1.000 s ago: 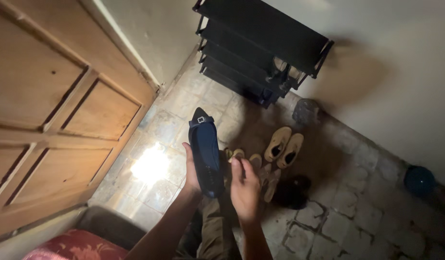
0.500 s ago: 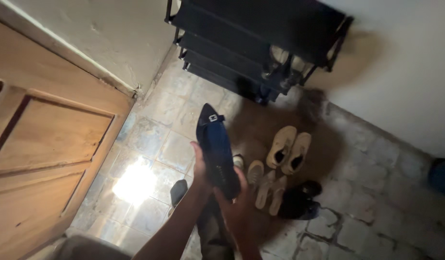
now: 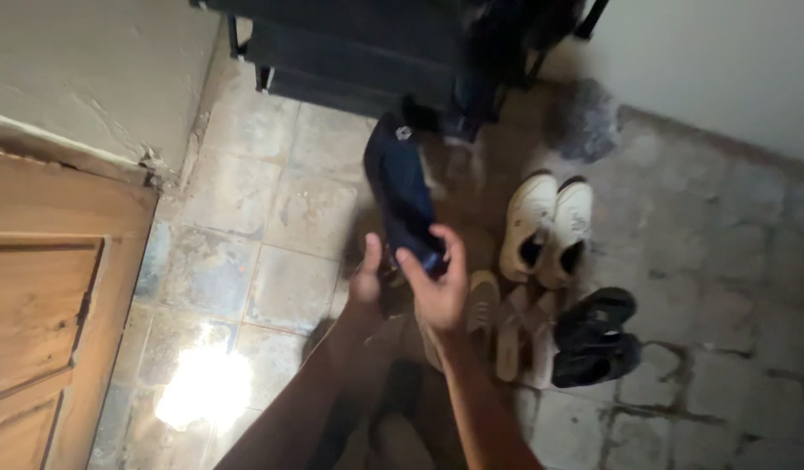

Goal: The person wipes a pair of blue flats and a white sneaker with a cloth, then places the flats back on a shoe rack. The person handles each shoe individually, wiping the exterior surfaces before returning them to the rack.

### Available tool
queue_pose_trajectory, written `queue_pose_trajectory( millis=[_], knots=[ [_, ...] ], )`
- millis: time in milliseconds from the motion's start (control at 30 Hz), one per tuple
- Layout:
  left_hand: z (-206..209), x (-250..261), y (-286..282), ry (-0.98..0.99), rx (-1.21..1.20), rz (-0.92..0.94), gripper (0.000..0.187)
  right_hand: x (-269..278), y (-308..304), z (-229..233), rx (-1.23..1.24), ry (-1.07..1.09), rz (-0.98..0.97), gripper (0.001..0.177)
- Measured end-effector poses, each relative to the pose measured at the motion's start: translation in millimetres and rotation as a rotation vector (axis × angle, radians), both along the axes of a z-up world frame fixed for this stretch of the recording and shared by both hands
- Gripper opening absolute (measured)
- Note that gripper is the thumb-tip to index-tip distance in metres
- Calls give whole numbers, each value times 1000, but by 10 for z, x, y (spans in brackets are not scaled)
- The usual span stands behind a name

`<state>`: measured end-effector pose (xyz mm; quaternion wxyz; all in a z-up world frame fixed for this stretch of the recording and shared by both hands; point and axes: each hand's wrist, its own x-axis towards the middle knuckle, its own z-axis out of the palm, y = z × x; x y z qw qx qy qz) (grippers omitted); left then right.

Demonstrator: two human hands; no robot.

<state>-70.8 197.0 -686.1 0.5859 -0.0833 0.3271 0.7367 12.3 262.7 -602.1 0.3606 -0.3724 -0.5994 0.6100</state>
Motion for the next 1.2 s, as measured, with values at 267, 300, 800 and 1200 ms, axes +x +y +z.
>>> queue_pose_trajectory(
  millis=[267,300,800,1200],
  knots=[
    [-883,-239,458,377,-275,-138,75,-400,657,-1169,145,-124,-26,55],
    [-923,-261,549,379,-283,-140,73,-461,753,-1296,183,-117,-44,56],
    [-1341,-700,1397,959,-282,48,63,-1354,1731,-1904,721,-330,-274,67],
    [-1429,-1206,1759,1335,-238,67,68,-1868,2331,-2097,718,-223,-262,65]
  ],
)
